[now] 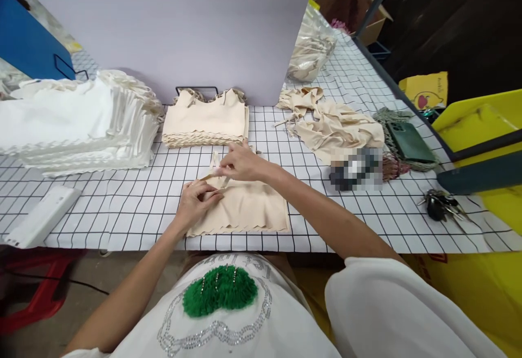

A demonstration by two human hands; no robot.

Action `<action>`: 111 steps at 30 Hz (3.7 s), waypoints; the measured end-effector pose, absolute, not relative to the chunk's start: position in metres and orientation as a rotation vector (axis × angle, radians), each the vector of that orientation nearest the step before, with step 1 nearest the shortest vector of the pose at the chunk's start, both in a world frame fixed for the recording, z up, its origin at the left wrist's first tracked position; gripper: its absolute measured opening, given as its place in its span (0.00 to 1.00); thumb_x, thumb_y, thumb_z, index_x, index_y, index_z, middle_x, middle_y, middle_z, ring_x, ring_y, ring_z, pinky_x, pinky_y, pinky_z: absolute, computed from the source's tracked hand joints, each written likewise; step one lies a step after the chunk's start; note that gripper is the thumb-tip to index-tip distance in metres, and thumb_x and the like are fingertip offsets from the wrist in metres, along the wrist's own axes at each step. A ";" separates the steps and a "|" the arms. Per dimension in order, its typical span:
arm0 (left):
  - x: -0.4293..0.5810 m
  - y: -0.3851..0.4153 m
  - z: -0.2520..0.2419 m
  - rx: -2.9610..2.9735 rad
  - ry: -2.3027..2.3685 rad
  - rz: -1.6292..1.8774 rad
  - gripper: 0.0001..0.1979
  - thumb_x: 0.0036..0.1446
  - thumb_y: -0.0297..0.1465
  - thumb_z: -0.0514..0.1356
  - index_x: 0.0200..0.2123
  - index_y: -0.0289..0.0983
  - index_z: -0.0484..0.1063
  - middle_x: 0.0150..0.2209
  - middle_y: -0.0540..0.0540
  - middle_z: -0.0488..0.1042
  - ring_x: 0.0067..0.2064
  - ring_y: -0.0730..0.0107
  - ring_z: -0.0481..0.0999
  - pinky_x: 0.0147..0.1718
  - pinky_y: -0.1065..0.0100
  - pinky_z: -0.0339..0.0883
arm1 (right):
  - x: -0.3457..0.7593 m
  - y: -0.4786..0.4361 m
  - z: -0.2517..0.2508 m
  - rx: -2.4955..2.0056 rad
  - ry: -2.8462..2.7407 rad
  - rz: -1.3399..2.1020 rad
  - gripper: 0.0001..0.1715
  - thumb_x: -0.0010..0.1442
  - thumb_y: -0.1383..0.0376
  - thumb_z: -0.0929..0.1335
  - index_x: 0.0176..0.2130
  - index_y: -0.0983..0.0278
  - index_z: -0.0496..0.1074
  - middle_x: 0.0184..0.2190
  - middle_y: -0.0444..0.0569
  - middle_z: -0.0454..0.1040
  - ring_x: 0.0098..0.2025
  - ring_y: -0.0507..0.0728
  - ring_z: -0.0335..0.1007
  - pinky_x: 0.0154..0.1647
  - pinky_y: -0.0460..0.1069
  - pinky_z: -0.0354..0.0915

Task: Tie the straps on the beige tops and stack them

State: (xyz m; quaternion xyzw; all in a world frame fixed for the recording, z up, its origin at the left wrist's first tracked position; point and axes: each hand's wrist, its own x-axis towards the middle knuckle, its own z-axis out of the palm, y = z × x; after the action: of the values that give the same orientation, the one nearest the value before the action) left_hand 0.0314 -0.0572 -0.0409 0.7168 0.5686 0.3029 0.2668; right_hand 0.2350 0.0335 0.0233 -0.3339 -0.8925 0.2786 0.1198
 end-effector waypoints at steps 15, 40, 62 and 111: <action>0.002 -0.076 -0.029 2.271 1.533 0.858 0.14 0.62 0.34 0.62 0.51 0.41 0.74 0.54 0.39 0.74 0.57 0.50 0.73 0.57 0.44 0.64 | 0.239 0.033 0.005 -0.982 -2.338 0.492 0.16 0.70 0.65 0.63 0.51 0.64 0.76 0.53 0.57 0.76 0.55 0.64 0.65 0.57 0.65 0.57; 0.014 0.040 -0.019 1.949 1.716 0.831 0.09 0.56 0.36 0.58 0.30 0.38 0.75 0.28 0.48 0.76 0.30 0.67 0.73 0.33 0.66 0.66 | 0.263 -0.087 -0.024 -0.863 -2.766 0.617 0.32 0.74 0.54 0.58 0.70 0.65 0.56 0.72 0.61 0.53 0.75 0.66 0.45 0.69 0.78 0.41; 0.038 0.024 -0.028 2.025 1.834 0.716 0.13 0.58 0.41 0.63 0.28 0.39 0.74 0.31 0.45 0.76 0.39 0.59 0.74 0.42 0.59 0.65 | 0.258 -0.078 -0.036 -0.829 -2.756 0.479 0.33 0.73 0.54 0.60 0.71 0.62 0.56 0.73 0.59 0.50 0.76 0.67 0.41 0.68 0.78 0.45; 0.133 0.007 -0.016 1.610 1.009 0.917 0.11 0.50 0.38 0.68 0.25 0.36 0.79 0.28 0.46 0.76 0.30 0.69 0.71 0.31 0.68 0.65 | 0.311 0.018 0.002 -1.265 -1.242 0.964 0.17 0.52 0.51 0.74 0.32 0.62 0.77 0.32 0.48 0.77 0.36 0.56 0.70 0.39 0.52 0.65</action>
State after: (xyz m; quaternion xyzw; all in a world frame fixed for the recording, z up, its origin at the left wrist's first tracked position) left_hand 0.1327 0.0074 -0.0155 0.6638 0.4161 0.3780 0.4932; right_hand 0.3110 0.0182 0.0016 -0.5304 -0.5210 0.4043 0.5327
